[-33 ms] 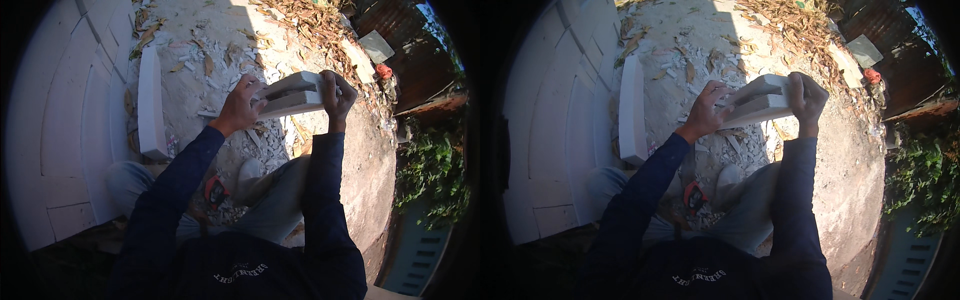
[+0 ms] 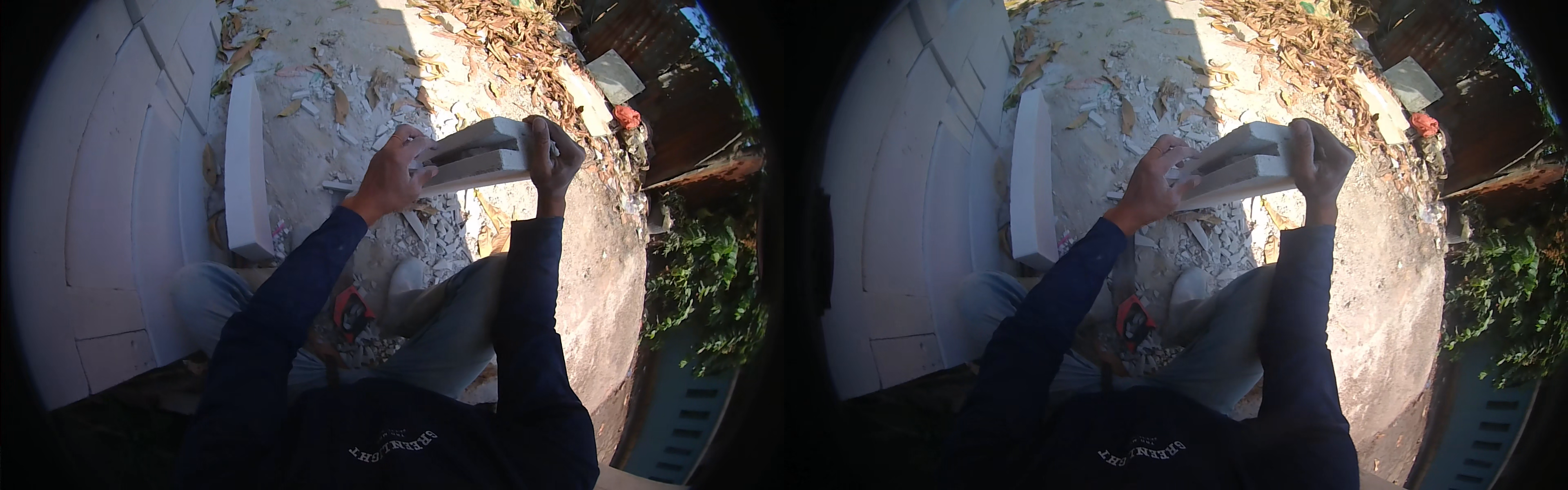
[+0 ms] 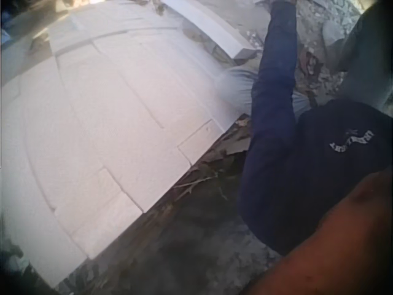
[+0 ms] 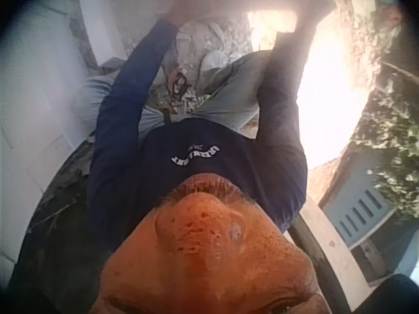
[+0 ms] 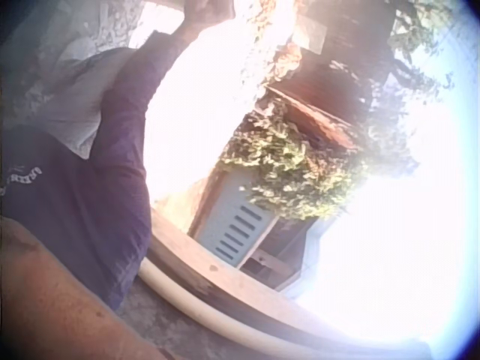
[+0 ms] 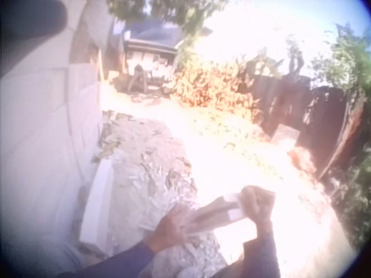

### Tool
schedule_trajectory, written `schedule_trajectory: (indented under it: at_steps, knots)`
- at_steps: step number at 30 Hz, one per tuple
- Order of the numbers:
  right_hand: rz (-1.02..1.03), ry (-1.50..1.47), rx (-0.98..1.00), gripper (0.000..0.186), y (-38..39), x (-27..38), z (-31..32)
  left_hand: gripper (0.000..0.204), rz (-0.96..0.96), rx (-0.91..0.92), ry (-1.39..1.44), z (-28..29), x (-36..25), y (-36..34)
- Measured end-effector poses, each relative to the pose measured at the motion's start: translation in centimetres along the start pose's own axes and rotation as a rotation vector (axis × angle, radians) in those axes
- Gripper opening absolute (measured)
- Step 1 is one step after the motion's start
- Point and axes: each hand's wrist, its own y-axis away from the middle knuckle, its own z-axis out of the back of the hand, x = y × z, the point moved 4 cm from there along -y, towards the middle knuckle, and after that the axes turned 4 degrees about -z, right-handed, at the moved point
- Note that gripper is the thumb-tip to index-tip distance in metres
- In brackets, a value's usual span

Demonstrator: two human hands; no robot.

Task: The person sits on the ground and uses a hand saw to cut a long white wooden plank. They hold the plank steady with their left hand while sawing with their right hand, eventually separating a piece of the wood.

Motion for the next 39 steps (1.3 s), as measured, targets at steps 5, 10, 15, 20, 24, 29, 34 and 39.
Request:
schedule_trajectory:
  at_steps: [5, 10, 15, 20, 24, 29, 34, 39]
  knots:
    - [-0.016, 0.016, 0.006, 0.027, 0.1, 0.1, -0.2, 0.027, 0.013, -0.040, -0.129, -0.2, 2.3, 0.9]
    - [-0.058, 0.032, 0.038, 0.029, 0.1, 0.6, -0.4, 0.029, 0.041, -0.309, -0.186, 1.7, 0.7, -0.9]
    - [-0.040, 0.067, 0.027, 0.029, 0.2, 0.3, 0.4, 0.040, 0.170, 0.072, -0.352, 0.4, 0.0, 2.4]
    - [-0.038, 0.093, 0.015, 0.028, 0.5, -0.1, 0.9, 0.044, 0.518, 0.448, -0.350, -1.4, 7.3, 7.1]
    - [0.009, 0.064, 0.027, 0.028, 0.5, 0.1, 0.5, 0.040, 0.672, 0.424, -0.282, -2.8, 14.7, 12.6]
    - [0.044, 0.005, -0.002, 0.033, 0.5, -0.2, 1.0, 0.048, 0.740, 0.516, -0.143, -5.0, 18.0, 17.9]
    - [0.022, 0.057, -0.010, 0.036, 1.1, -0.3, 2.5, 0.056, 0.625, 0.190, 0.153, -9.1, 17.1, 17.4]
    - [0.056, 0.071, -0.016, 0.037, 1.4, 0.9, 1.4, 0.051, 0.653, 0.074, -0.057, -12.0, 19.8, 16.2]
